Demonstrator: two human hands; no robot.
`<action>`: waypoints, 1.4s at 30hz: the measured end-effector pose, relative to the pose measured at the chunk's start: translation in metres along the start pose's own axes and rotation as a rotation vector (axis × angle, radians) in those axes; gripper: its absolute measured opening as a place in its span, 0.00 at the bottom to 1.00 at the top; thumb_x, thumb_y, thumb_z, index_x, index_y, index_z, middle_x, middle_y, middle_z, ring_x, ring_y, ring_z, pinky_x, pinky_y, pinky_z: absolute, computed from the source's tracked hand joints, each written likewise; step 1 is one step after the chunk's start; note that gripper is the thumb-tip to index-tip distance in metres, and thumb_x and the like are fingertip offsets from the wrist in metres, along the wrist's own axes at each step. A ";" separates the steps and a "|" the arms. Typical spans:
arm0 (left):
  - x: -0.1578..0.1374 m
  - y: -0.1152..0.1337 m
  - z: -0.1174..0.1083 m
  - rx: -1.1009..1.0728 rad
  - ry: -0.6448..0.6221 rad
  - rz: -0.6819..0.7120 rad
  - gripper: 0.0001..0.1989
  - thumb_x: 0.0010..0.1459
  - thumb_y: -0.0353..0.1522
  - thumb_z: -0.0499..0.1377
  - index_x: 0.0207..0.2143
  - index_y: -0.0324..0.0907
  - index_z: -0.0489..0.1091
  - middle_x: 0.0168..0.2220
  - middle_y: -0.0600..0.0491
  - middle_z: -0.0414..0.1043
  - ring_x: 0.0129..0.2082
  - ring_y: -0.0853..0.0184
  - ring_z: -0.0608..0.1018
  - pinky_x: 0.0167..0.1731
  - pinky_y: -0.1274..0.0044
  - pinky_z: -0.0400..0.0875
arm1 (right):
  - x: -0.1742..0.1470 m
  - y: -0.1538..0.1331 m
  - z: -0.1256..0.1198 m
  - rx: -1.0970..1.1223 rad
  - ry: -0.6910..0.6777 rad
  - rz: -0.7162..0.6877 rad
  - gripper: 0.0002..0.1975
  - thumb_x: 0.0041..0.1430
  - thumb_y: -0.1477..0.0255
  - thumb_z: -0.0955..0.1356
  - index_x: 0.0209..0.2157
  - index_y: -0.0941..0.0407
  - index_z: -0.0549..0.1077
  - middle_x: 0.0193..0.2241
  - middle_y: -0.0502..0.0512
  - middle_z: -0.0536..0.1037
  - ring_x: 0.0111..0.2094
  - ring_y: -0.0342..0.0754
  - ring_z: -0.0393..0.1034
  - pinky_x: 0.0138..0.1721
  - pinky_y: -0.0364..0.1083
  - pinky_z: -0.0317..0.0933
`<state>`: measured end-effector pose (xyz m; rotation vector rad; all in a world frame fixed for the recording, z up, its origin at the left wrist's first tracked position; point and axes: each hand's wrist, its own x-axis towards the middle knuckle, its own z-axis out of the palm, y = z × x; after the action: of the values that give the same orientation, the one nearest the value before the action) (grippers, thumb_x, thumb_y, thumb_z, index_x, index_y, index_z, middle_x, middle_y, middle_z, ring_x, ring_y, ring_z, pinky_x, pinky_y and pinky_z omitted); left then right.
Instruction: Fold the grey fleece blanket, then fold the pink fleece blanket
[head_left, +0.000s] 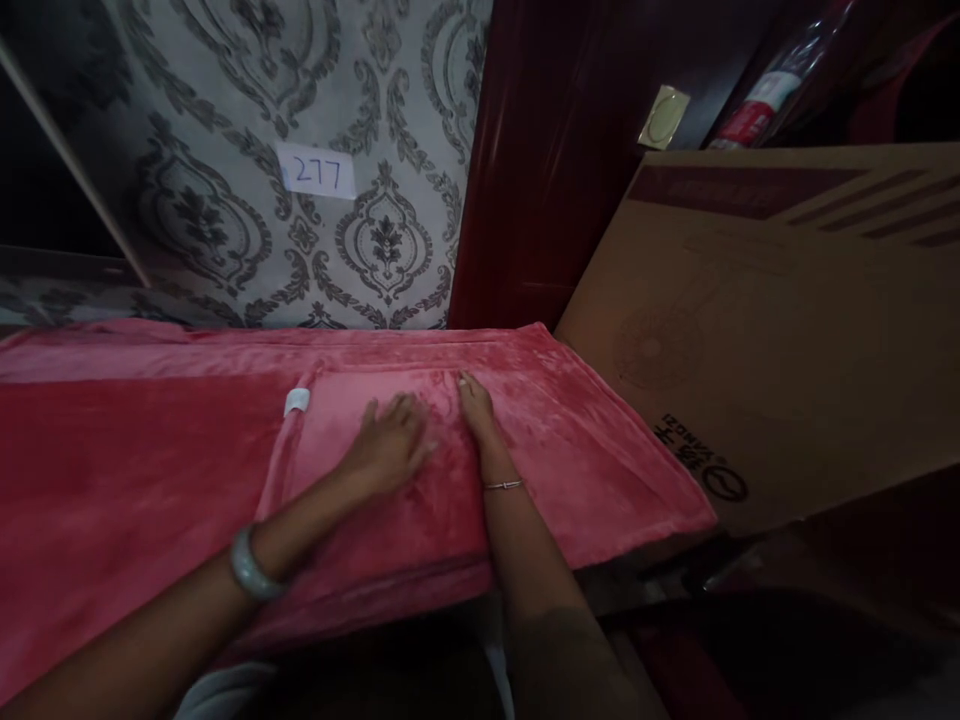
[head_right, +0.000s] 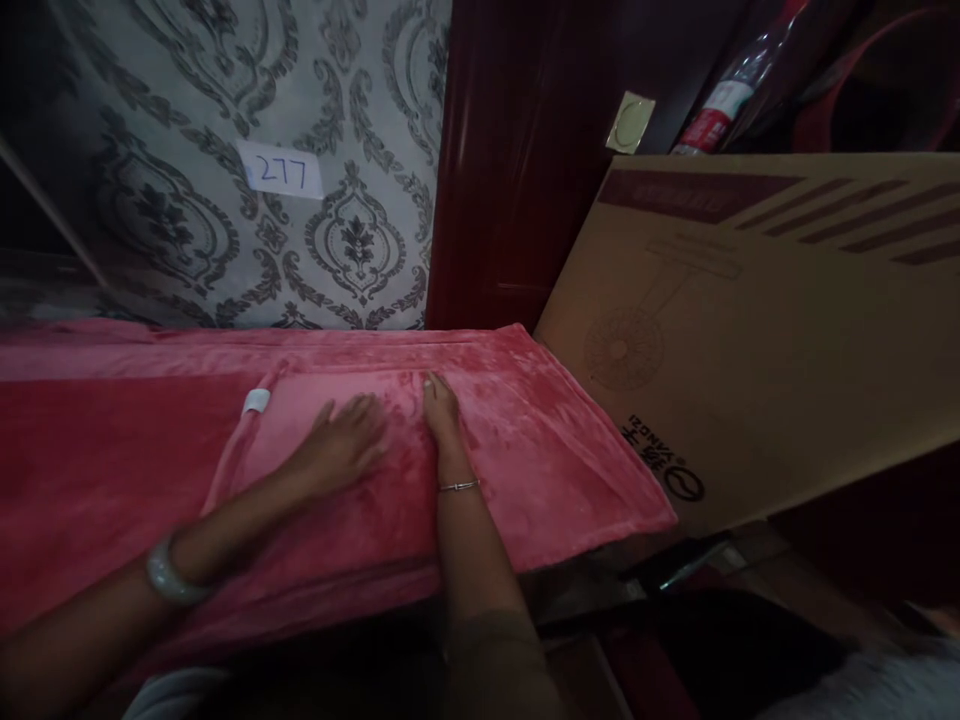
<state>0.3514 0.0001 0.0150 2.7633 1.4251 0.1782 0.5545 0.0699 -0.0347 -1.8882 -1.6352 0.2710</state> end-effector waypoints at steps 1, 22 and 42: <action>-0.007 0.011 0.008 -0.013 -0.008 0.055 0.32 0.66 0.44 0.47 0.68 0.38 0.56 0.71 0.38 0.48 0.71 0.49 0.51 0.66 0.49 0.45 | 0.000 0.000 0.000 -0.003 -0.002 -0.008 0.28 0.70 0.74 0.50 0.65 0.60 0.63 0.65 0.55 0.65 0.65 0.38 0.57 0.64 0.42 0.50; -0.115 -0.060 0.041 0.100 0.142 -0.026 0.35 0.64 0.51 0.45 0.66 0.41 0.61 0.69 0.38 0.54 0.69 0.45 0.56 0.65 0.48 0.50 | 0.002 0.006 0.001 0.051 0.010 -0.056 0.26 0.70 0.72 0.52 0.62 0.55 0.69 0.63 0.53 0.69 0.65 0.41 0.58 0.66 0.45 0.48; -0.107 0.015 0.069 0.078 0.189 0.265 0.36 0.63 0.50 0.51 0.70 0.48 0.51 0.71 0.41 0.49 0.71 0.50 0.54 0.67 0.52 0.45 | 0.002 0.007 0.000 0.214 0.050 0.001 0.26 0.72 0.70 0.51 0.59 0.57 0.72 0.60 0.55 0.73 0.61 0.41 0.64 0.63 0.42 0.51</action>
<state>0.3099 -0.0934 -0.0618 3.0636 1.1114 0.4079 0.5605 0.0710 -0.0378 -1.7215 -1.5090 0.3809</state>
